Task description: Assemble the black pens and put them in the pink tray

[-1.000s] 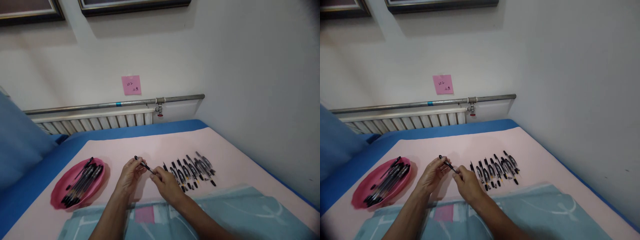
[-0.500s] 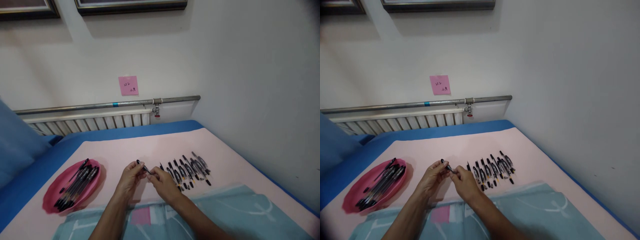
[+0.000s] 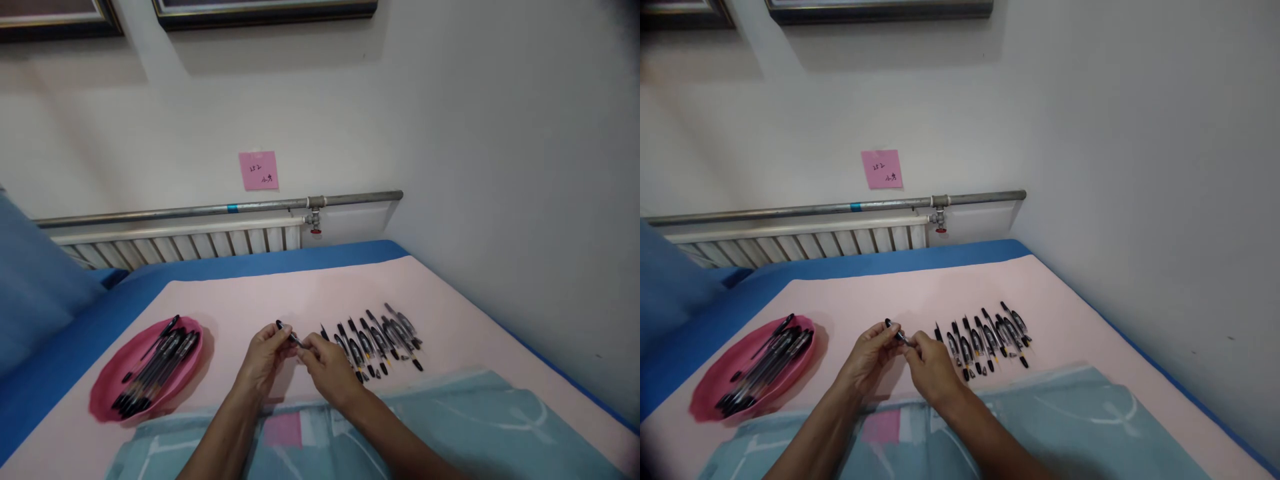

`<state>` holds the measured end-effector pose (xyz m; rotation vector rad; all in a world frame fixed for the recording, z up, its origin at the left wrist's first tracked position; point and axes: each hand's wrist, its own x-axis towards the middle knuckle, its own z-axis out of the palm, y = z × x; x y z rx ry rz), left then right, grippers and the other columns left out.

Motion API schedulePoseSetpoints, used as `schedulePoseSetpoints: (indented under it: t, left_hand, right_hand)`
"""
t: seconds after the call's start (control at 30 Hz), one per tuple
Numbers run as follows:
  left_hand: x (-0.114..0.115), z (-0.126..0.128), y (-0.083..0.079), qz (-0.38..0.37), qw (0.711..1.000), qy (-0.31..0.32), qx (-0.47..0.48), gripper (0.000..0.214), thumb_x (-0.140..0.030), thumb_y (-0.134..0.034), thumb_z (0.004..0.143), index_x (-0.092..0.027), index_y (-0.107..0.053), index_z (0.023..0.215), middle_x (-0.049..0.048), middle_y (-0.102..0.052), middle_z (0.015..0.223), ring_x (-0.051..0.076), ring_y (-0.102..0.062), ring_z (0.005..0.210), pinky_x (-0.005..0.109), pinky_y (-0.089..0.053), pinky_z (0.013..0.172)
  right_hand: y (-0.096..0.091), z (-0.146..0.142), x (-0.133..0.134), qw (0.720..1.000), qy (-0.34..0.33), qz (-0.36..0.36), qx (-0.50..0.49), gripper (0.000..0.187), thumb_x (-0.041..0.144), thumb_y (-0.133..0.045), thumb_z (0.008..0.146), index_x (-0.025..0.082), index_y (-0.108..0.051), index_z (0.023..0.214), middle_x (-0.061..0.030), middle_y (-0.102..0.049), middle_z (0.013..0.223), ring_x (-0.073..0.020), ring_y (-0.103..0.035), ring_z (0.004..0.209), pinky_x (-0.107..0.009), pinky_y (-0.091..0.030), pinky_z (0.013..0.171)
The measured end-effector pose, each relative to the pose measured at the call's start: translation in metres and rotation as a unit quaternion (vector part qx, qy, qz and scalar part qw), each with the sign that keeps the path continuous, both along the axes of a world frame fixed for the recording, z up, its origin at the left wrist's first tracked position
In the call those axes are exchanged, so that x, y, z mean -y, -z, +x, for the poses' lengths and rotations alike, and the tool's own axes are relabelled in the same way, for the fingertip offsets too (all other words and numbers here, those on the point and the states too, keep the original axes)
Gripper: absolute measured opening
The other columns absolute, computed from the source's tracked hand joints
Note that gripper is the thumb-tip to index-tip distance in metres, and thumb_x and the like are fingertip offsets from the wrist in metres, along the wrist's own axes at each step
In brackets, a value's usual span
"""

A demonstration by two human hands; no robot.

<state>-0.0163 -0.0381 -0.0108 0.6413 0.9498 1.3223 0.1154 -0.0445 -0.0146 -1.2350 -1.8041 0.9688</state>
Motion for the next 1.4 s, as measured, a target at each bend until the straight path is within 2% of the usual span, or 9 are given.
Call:
schedulePoseSetpoints:
  t: [0.47,0.67,0.8,0.9,1.0,1.13,1.23,1.3,1.4]
  left_hand:
    - [-0.002,0.005,0.005,0.002,1.000,-0.021,0.022,0.029,-0.031,-0.074,0.054,-0.013,-0.054,0.063,0.0008,-0.058,0.058,0.010,-0.053,0.052,0.024,-0.043,0.054]
    - [0.001,0.010,0.001,-0.007,0.999,-0.044,0.002,0.031,-0.033,-0.074,0.050,-0.013,-0.052,0.062,-0.0017,-0.052,0.054,0.009,-0.049,0.047,0.025,-0.039,0.054]
    - [0.005,0.010,0.003,-0.007,0.999,-0.013,-0.029,0.033,-0.035,-0.074,0.049,-0.012,-0.055,0.064,0.0016,-0.055,0.060,0.011,-0.052,0.053,0.026,-0.038,0.056]
    - [0.006,0.010,0.003,0.008,0.999,0.001,-0.040,0.032,-0.033,-0.073,0.049,-0.012,-0.058,0.067,0.0027,-0.056,0.063,0.012,-0.053,0.057,0.026,-0.039,0.058]
    - [0.005,0.006,-0.003,0.014,0.999,-0.026,-0.033,0.030,-0.032,-0.072,0.051,-0.011,-0.057,0.065,0.0039,-0.057,0.064,0.013,-0.054,0.057,0.028,-0.041,0.061]
    - [-0.002,-0.009,-0.012,0.023,0.995,-0.096,0.004,0.030,-0.036,-0.067,0.057,-0.014,-0.052,0.071,0.0057,-0.061,0.068,0.017,-0.060,0.063,0.028,-0.044,0.060]
    - [-0.005,-0.031,-0.018,0.048,0.985,-0.165,0.016,0.030,-0.035,-0.063,0.060,-0.016,-0.050,0.079,-0.0010,-0.055,0.062,0.013,-0.057,0.055,0.025,-0.043,0.054]
    - [-0.004,-0.054,-0.024,0.074,0.973,-0.219,-0.018,0.030,-0.032,-0.061,0.062,-0.017,-0.051,0.086,-0.0051,-0.050,0.057,0.008,-0.048,0.044,0.021,-0.038,0.047]
    - [0.004,-0.104,-0.035,0.085,0.945,-0.281,-0.144,0.026,-0.027,-0.059,0.065,-0.017,-0.055,0.089,-0.0062,-0.047,0.053,0.007,-0.040,0.042,0.018,-0.029,0.044]
  right_hand:
    - [-0.001,-0.001,-0.003,1.000,-0.013,0.012,0.018,0.017,0.032,-0.043,0.078,0.019,-0.051,0.069,0.0025,-0.052,0.056,-0.0126,-0.047,0.053,-0.022,-0.034,0.049]
    - [-0.007,-0.005,-0.002,1.000,-0.014,-0.009,0.020,0.020,0.037,-0.042,0.076,0.022,-0.053,0.069,0.0031,-0.050,0.048,-0.0145,-0.047,0.046,-0.023,-0.033,0.044]
    - [-0.008,-0.005,0.000,1.000,-0.003,-0.006,0.025,0.020,0.040,-0.044,0.077,0.023,-0.054,0.075,0.0030,-0.049,0.045,-0.0164,-0.048,0.045,-0.025,-0.034,0.044]
    - [-0.007,-0.004,-0.001,1.000,-0.002,-0.001,0.015,0.021,0.042,-0.044,0.077,0.024,-0.055,0.077,0.0007,-0.056,0.051,-0.0174,-0.051,0.049,-0.025,-0.036,0.045]
    - [-0.008,-0.005,-0.001,1.000,-0.013,0.005,0.017,0.024,0.044,-0.043,0.078,0.023,-0.055,0.083,-0.0012,-0.060,0.059,-0.0182,-0.054,0.053,-0.026,-0.039,0.048]
    - [-0.011,-0.006,0.000,1.000,-0.010,0.015,0.014,0.029,0.047,-0.042,0.080,0.022,-0.055,0.084,-0.0029,-0.061,0.064,-0.0187,-0.056,0.059,-0.026,-0.041,0.052]
    - [-0.012,-0.003,0.000,1.000,-0.003,0.014,0.015,0.030,0.048,-0.040,0.081,0.022,-0.055,0.082,-0.0025,-0.061,0.065,-0.0185,-0.057,0.060,-0.026,-0.041,0.053]
    - [-0.011,-0.002,0.000,1.000,-0.005,0.016,0.022,0.030,0.047,-0.039,0.082,0.022,-0.055,0.081,-0.0015,-0.058,0.062,-0.0180,-0.056,0.059,-0.026,-0.041,0.053]
    - [-0.012,-0.001,0.001,0.998,-0.023,0.037,0.036,0.029,0.045,-0.038,0.082,0.021,-0.054,0.076,-0.0007,-0.055,0.060,-0.0169,-0.053,0.058,-0.026,-0.040,0.055]
